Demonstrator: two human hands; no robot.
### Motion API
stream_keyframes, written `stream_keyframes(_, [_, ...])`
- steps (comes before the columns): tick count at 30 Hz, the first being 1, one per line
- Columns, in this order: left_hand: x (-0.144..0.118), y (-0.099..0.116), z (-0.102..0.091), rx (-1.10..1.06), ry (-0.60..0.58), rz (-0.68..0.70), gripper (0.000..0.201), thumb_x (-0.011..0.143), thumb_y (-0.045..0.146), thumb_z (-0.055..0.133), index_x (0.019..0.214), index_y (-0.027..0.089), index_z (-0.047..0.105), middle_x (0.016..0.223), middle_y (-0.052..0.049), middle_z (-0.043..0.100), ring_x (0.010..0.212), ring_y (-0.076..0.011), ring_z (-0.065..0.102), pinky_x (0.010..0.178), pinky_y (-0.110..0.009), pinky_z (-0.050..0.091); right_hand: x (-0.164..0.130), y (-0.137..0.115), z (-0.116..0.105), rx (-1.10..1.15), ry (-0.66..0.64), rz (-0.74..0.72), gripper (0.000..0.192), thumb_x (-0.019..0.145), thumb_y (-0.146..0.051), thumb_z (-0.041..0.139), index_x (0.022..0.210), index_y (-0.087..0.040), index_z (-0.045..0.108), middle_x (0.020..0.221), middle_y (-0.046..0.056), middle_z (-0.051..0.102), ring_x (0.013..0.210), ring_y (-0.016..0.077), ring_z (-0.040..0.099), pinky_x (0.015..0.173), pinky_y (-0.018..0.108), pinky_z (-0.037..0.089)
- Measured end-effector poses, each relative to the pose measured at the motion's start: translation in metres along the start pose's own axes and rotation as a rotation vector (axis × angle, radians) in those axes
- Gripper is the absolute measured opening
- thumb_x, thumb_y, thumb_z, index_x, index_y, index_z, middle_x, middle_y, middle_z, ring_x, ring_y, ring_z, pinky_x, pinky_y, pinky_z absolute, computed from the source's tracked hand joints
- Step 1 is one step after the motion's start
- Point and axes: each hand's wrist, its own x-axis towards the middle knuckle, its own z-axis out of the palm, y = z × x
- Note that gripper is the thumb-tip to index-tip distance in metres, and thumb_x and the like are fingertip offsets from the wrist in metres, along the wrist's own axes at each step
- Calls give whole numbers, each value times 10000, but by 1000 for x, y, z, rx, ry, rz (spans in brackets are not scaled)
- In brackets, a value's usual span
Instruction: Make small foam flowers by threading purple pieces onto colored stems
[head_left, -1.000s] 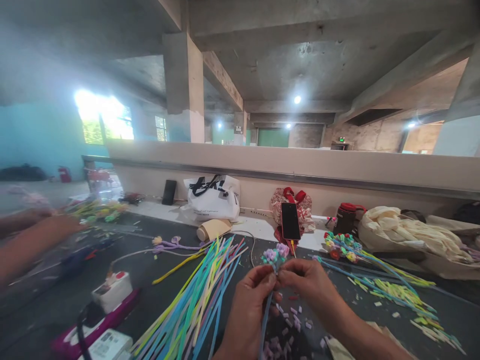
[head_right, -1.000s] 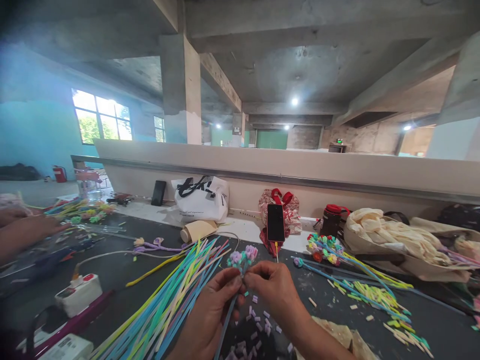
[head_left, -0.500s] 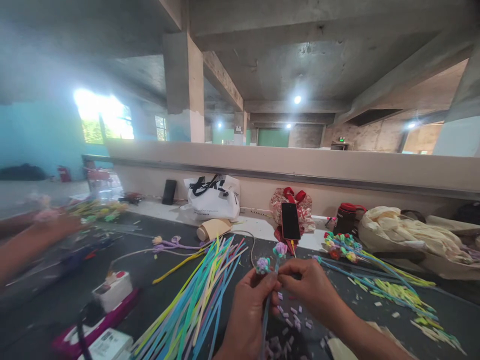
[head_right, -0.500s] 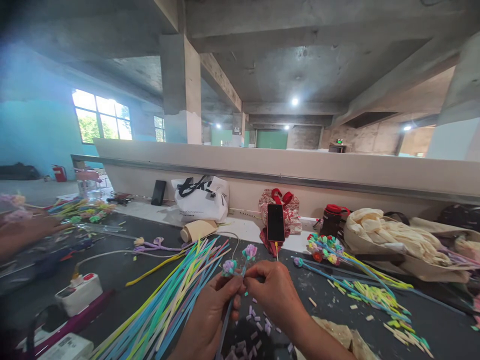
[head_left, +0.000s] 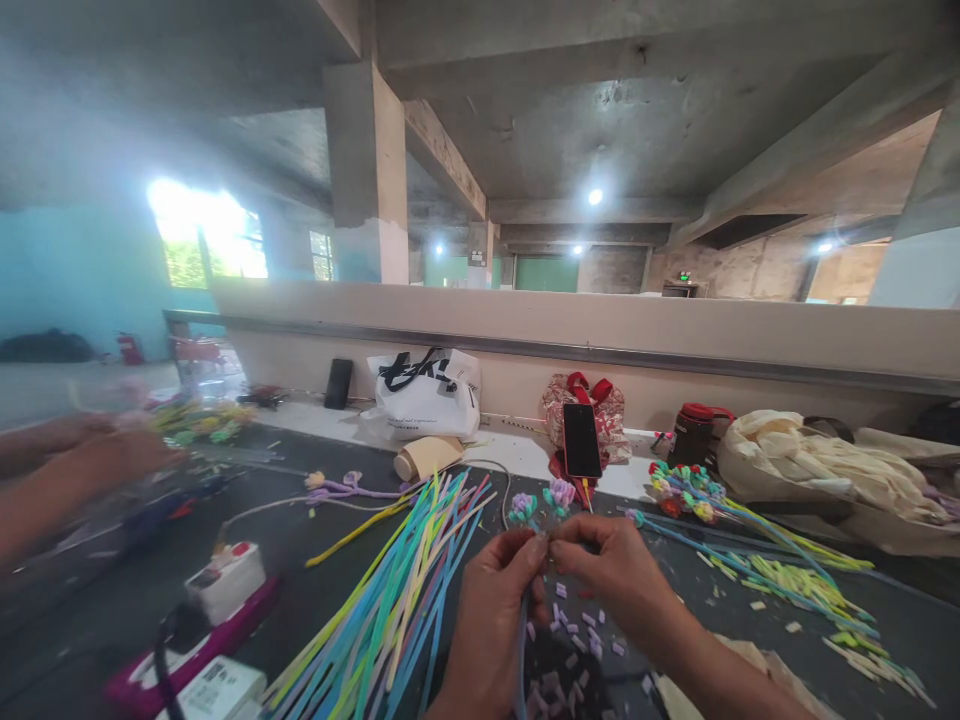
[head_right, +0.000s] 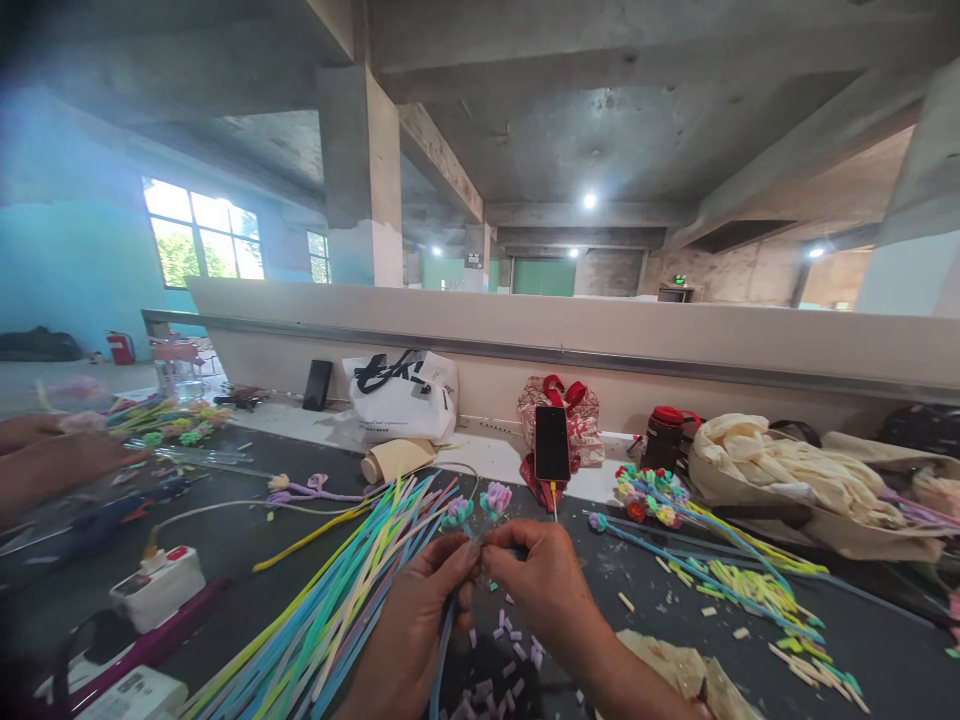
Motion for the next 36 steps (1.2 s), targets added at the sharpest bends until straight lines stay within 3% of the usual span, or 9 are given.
stream_keyframes(7, [3, -1, 0, 55, 42, 15, 289, 536, 392, 646, 621, 144, 525, 394, 80, 428, 273, -26, 321, 294, -153, 284, -5, -4, -3, -260, -7, -196, 160, 699, -194, 493, 701, -183, 653, 638, -1, 619, 604, 127, 542, 551, 207, 373])
stream_keyframes(13, [5, -6, -2, 202, -12, 67, 214, 592, 350, 584, 573, 163, 483, 361, 87, 386, 271, -30, 263, 270, -146, 187, -17, -5, -10, -890, 43, -615, 139, 752, -129, 463, 727, -212, 571, 704, 3, 554, 607, 129, 506, 494, 219, 312])
stream_keyframes(18, [11, -7, -7, 452, -44, 89, 202, 581, 309, 556, 459, 177, 465, 309, 81, 352, 268, -47, 252, 305, -178, 171, -14, -17, -21, -1166, -101, -898, 99, 746, -116, 490, 685, -184, 526, 696, 12, 539, 586, 136, 462, 466, 242, 298])
stream_keyframes(22, [8, -5, -10, 747, -87, 288, 139, 563, 214, 534, 435, 160, 530, 413, 43, 438, 417, -81, 357, 397, -182, 223, -5, -32, -29, -1236, -255, -966, 88, 741, -119, 498, 699, -184, 541, 697, 10, 543, 588, 138, 459, 433, 241, 277])
stream_keyframes(25, [0, 0, -6, 928, -114, 379, 125, 573, 160, 482, 461, 161, 540, 455, 38, 429, 474, -98, 370, 434, -188, 225, 2, -39, -33, -1256, -326, -930, 90, 706, -120, 528, 682, -199, 564, 684, -1, 556, 556, 128, 463, 409, 227, 239])
stream_keyframes(29, [-9, 6, 1, 1034, -158, 405, 138, 576, 135, 459, 454, 175, 507, 441, 44, 398, 457, -99, 364, 446, -195, 204, 10, -45, -34, -1263, -350, -757, 102, 657, -130, 545, 610, -192, 612, 632, 6, 591, 478, 104, 481, 389, 218, 184])
stream_keyframes(33, [-12, 3, 3, 1087, -223, 467, 155, 603, 130, 453, 477, 189, 521, 430, 37, 416, 435, -99, 361, 442, -201, 177, 19, -47, -30, -1121, -399, -476, 122, 574, -121, 568, 574, -193, 668, 501, 17, 597, 462, 126, 503, 405, 213, 208])
stream_keyframes(36, [-15, -2, 3, 1076, -344, 531, 171, 617, 119, 447, 497, 190, 545, 461, 16, 481, 450, -107, 398, 447, -207, 191, 31, -45, -31, -790, -606, -181, 166, 476, -46, 570, 454, -191, 648, 335, -43, 491, 412, 106, 467, 419, 201, 246])
